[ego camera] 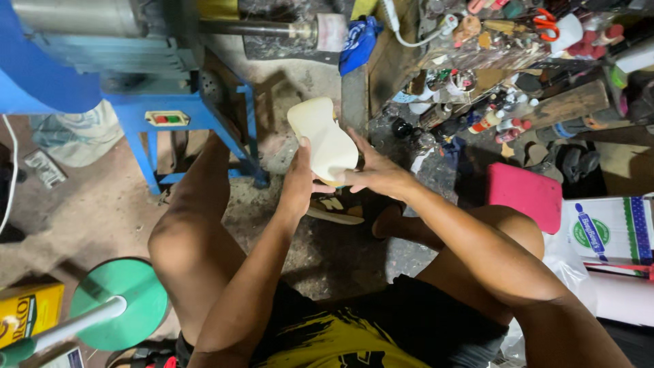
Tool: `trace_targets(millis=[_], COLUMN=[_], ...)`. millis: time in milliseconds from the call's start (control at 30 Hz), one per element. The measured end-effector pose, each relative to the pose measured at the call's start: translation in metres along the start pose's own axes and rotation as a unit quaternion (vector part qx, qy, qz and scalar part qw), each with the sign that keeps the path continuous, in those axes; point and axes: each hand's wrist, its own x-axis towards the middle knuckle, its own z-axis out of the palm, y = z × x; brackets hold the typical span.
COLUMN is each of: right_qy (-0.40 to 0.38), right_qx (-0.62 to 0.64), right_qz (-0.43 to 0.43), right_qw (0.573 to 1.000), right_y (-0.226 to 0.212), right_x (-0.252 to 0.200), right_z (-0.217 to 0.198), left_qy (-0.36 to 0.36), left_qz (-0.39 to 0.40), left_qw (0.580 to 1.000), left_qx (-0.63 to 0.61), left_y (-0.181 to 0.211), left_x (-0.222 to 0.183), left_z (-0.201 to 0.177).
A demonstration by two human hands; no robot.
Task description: The person holds a shoe sole and presses its edges against a spinning motorized grinding machine to smooth the material.
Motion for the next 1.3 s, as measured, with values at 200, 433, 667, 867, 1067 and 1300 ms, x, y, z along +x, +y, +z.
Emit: trace_targets(millis=[200, 433, 667, 867, 1067, 1300], right_qy=[0.087, 0.126, 0.088, 0.087, 0.059, 0.084], right_qx=[-0.112, -0.114, 0.003, 0.115, 0.121, 0.071], right_qz=[-0.176, -0.181, -0.156, -0.157, -0.15, -0.172], right_qw=[0.974, 0.969, 0.984, 0.977, 0.979, 0.979], right_y=[-0.008, -0.001, 0.002, -0.001, 0.002, -0.007], right_x=[0.01, 0.022, 0.032, 0.026, 0.014, 0.014], right_z=[0.03, 0.045, 0.027, 0.018, 0.013, 0.012], left_qy=[0.056, 0.029, 0.051, 0.219, 0.268, 0.189], left_qz=[0.034, 0.017, -0.004, 0.23, 0.211, 0.234], left_qw=[0.998, 0.999, 0.998, 0.841, 0.84, 0.85], left_qx=[0.021, -0.021, 0.032, -0.439, -0.421, -0.433], left_y=[-0.006, 0.003, -0.026, -0.04, -0.023, -0.028], left_x=[0.007, 0.005, 0.049, 0.101, 0.125, 0.131], left_z=[-0.008, -0.008, -0.064, -0.2, -0.217, -0.225])
